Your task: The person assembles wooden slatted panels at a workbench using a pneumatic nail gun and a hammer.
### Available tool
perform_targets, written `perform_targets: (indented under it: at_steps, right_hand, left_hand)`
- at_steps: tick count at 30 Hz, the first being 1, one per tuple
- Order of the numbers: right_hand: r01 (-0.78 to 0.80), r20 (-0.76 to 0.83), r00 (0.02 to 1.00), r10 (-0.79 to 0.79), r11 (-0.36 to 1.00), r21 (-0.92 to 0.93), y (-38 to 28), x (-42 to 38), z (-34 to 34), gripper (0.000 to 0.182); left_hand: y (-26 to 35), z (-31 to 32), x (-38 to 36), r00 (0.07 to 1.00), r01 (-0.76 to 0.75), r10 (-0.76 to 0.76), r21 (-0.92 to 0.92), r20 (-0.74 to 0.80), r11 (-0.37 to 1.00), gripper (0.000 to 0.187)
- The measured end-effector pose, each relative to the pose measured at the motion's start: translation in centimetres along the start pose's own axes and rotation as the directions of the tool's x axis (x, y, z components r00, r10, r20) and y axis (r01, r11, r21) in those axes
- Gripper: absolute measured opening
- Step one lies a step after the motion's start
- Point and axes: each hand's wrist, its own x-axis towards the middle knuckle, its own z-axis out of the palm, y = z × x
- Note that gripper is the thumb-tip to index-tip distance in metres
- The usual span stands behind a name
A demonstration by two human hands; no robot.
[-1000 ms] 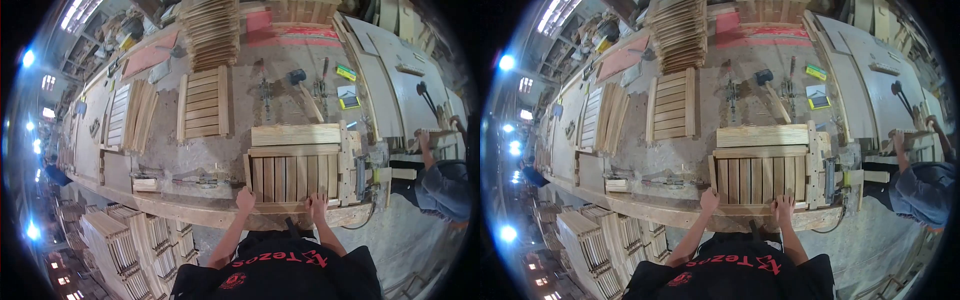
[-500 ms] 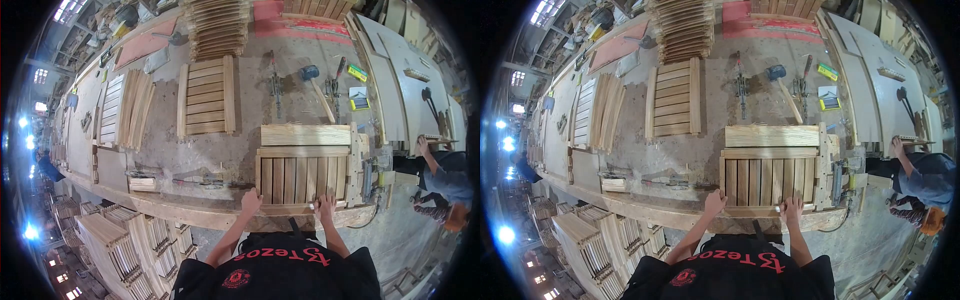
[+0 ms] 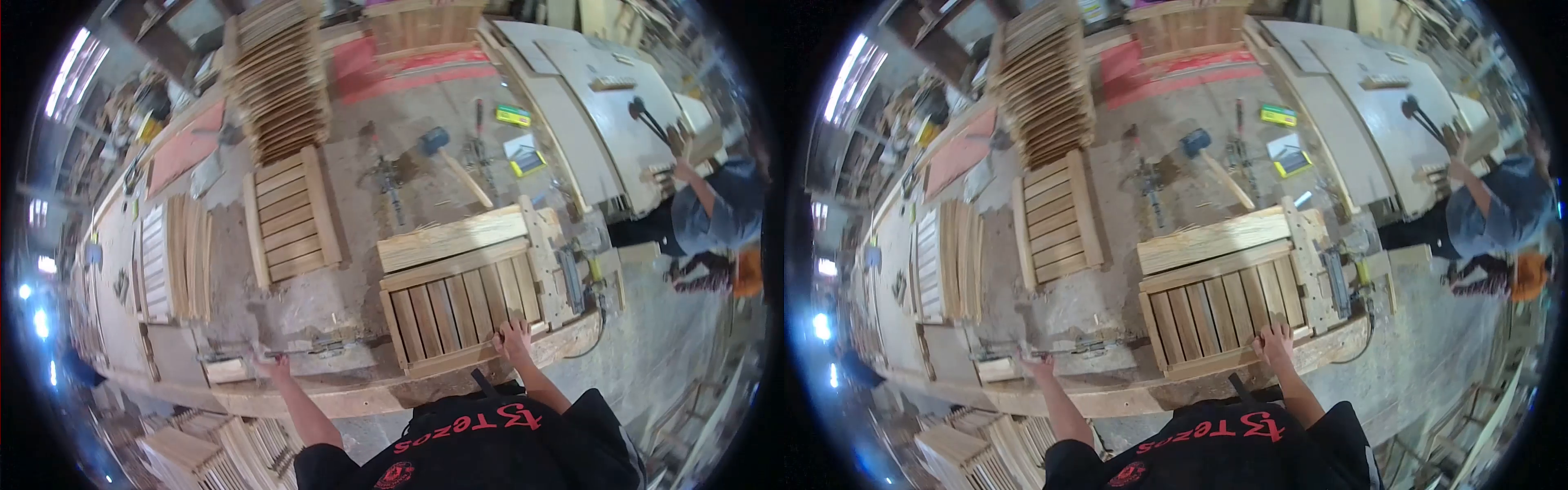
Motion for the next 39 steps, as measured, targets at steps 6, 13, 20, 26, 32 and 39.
perform_targets:
  at_steps: [6,13,20,26,32,39]
  right_hand:
    - [-0.035,0.032,0.999,0.034,0.998,0.054,-0.1,0.3,-1.3,0.022]
    - [-0.087,0.046,0.995,0.083,0.992,0.090,0.1,0.5,-1.3,0.018]
    - [0.048,-0.463,0.859,0.220,0.865,0.499,-1.5,28.9,-9.1,0.026]
    - [-0.067,-0.056,0.956,0.289,0.399,0.915,-1.3,59.3,-11.8,0.044]
    - [-0.232,0.222,0.972,0.082,0.511,0.828,-0.1,51.5,-11.3,0.058]
    - [-0.248,0.129,0.960,0.247,0.542,0.803,-1.6,51.8,-10.5,0.052]
  left_hand:
    - [-2.4,-3.3,-7.9,0.515,-0.503,0.099,0.206,0.851,0.839,0.042]
    - [-12.4,2.9,-17.8,0.418,-0.859,-0.607,0.076,0.676,-0.507,0.028]
    - [-20.2,35.6,-21.3,0.074,-0.984,-0.185,0.042,0.980,-0.171,0.016]
    - [-35.1,65.0,-13.5,0.335,-0.940,0.103,0.339,0.937,-0.034,0.061]
    - [-25.9,62.8,-22.4,0.158,-0.425,-0.592,0.595,0.791,0.682,0.047]
    - [-28.8,40.6,-27.5,0.181,-0.873,0.181,0.073,0.967,0.482,0.035]
